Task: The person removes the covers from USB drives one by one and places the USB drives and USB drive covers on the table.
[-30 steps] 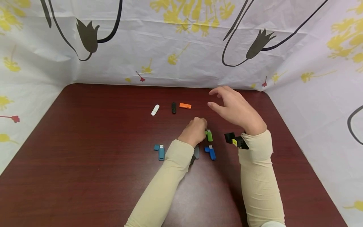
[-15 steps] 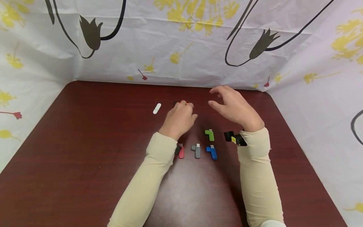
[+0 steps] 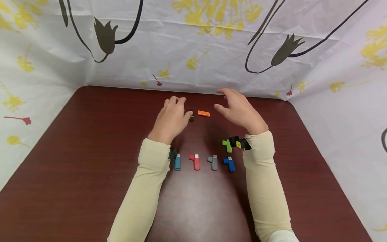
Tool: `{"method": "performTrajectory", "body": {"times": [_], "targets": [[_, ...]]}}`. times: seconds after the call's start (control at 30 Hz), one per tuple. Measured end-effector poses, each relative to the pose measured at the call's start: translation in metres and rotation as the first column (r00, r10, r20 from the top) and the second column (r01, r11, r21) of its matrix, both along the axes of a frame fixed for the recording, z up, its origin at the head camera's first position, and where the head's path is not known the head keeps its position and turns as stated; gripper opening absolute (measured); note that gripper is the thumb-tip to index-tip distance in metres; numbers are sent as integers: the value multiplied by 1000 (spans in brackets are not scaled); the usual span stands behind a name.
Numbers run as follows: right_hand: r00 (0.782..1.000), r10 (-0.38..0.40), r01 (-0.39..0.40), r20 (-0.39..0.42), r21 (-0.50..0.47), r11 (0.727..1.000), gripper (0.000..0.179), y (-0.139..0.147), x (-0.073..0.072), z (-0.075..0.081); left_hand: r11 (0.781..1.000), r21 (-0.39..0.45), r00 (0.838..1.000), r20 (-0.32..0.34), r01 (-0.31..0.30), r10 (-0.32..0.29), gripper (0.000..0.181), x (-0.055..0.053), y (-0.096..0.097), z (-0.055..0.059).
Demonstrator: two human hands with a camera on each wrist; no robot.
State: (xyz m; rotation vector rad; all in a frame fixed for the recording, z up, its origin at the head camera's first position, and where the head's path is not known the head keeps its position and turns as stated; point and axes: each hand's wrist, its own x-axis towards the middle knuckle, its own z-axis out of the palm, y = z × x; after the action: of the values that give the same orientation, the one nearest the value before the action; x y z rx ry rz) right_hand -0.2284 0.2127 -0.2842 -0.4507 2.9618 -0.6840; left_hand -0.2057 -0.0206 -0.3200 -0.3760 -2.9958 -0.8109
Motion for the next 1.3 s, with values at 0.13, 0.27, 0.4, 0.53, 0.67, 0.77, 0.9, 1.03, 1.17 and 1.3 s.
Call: {"method": "performTrajectory", "body": {"times": [0.13, 0.27, 0.4, 0.53, 0.67, 0.77, 0.9, 1.03, 1.17, 1.3], "targets": [[1000, 9, -9, -12, -6, 1000, 61, -9, -12, -11, 999, 38, 1000, 10, -26, 26, 63, 1, -8, 6], [999, 34, -34, -1, -9, 999, 62, -18, -23, -26, 996, 70, 998, 24, -61, 60, 63, 1, -18, 12], [998, 51, -53, 45, 22, 998, 62, -22, -33, -43, 994, 90, 997, 25, -68, 66, 64, 2, -25, 16], [992, 53, -62, 112, 76, 995, 61, -25, -41, -61, 993, 105, 998, 30, -61, 58, 64, 3, -28, 17], [978, 42, -67, 202, 120, 990, 62, -28, -46, -76, 992, 110, 998, 35, -60, 57, 64, 3, -27, 16], [964, 29, -71, 263, 151, 986, 65, -31, -47, -84, 992, 106, 998, 39, -61, 57, 64, 2, -25, 16], [956, 12, -67, 292, 179, 982, 66, -34, -47, -90, 993, 101, 998, 45, -58, 54, 63, 2, -24, 16], [961, -4, -50, 276, 189, 981, 65, -36, -47, -93, 994, 97, 998, 46, -57, 53, 63, 2, -23, 16], [965, -8, -45, 261, 197, 979, 64, -36, -48, -94, 994, 92, 998, 45, -57, 53, 63, 2, -22, 16], [965, -14, -44, 262, 213, 976, 66, -35, -50, -95, 994, 93, 998, 43, -55, 51, 63, 3, -22, 16]]}}
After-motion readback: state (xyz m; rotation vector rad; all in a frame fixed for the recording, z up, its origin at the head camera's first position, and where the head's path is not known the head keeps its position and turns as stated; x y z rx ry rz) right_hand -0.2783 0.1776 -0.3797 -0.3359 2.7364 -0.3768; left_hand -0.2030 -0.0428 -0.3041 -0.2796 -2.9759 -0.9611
